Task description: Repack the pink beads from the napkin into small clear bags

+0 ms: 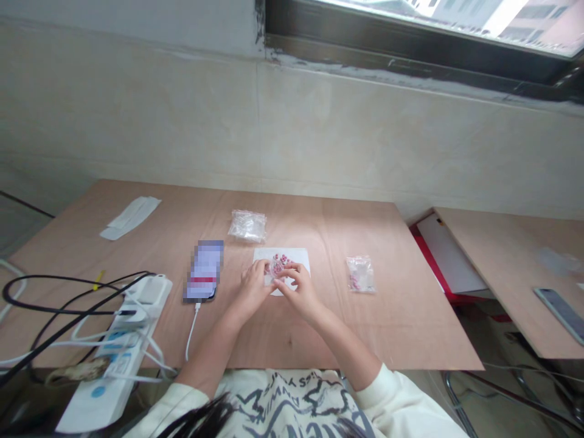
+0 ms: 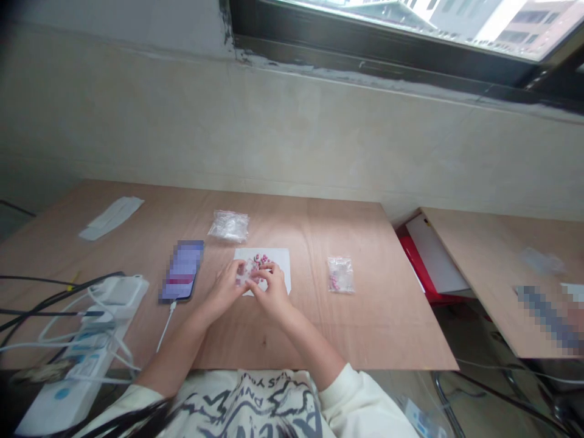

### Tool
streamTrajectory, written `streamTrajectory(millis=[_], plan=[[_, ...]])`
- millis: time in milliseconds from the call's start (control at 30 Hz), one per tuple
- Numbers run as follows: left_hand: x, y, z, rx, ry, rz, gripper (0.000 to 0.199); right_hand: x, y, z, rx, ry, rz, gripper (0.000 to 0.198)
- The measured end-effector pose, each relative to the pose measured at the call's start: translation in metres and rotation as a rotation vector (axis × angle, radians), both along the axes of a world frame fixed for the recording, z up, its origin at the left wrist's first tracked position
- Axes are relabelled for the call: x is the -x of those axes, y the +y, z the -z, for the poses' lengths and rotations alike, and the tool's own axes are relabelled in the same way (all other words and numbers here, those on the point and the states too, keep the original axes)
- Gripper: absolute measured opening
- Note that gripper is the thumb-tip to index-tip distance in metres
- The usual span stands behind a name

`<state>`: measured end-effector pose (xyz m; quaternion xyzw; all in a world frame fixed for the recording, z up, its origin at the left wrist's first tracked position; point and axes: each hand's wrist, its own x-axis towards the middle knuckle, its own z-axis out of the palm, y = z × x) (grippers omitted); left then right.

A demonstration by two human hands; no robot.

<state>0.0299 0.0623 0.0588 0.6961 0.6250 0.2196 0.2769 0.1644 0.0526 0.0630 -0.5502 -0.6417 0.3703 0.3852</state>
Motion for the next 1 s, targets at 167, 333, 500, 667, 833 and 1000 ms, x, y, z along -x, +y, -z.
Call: streamTrajectory(millis=[167, 333, 500, 667, 833, 1000], plan=[[0.006, -0.014, -0.026, 0.141, -0.452, 0.123, 0.043, -0.016, -0.008, -0.016, 0.003, 0.184, -0.021, 0.01], [0.014, -0.014, -0.038, 0.185, -0.654, 0.1, 0.024, -0.028, -0.013, -0.038, 0.121, 0.324, -0.085, 0.01], [0.012, -0.011, -0.041, 0.123, -0.64, 0.127, 0.019, -0.031, -0.016, -0.038, 0.213, 0.459, 0.075, 0.015], [0.012, -0.008, -0.04, 0.004, -0.494, 0.139, 0.018, -0.034, -0.01, -0.027, 0.122, 0.215, 0.127, 0.011], [0.013, -0.001, -0.042, -0.142, -0.404, 0.208, 0.013, -0.032, -0.003, -0.028, 0.029, -0.022, 0.161, 0.012], [0.012, 0.004, -0.041, -0.164, -0.41, 0.124, 0.009, -0.027, 0.003, -0.028, 0.014, 0.015, 0.067, 0.01]])
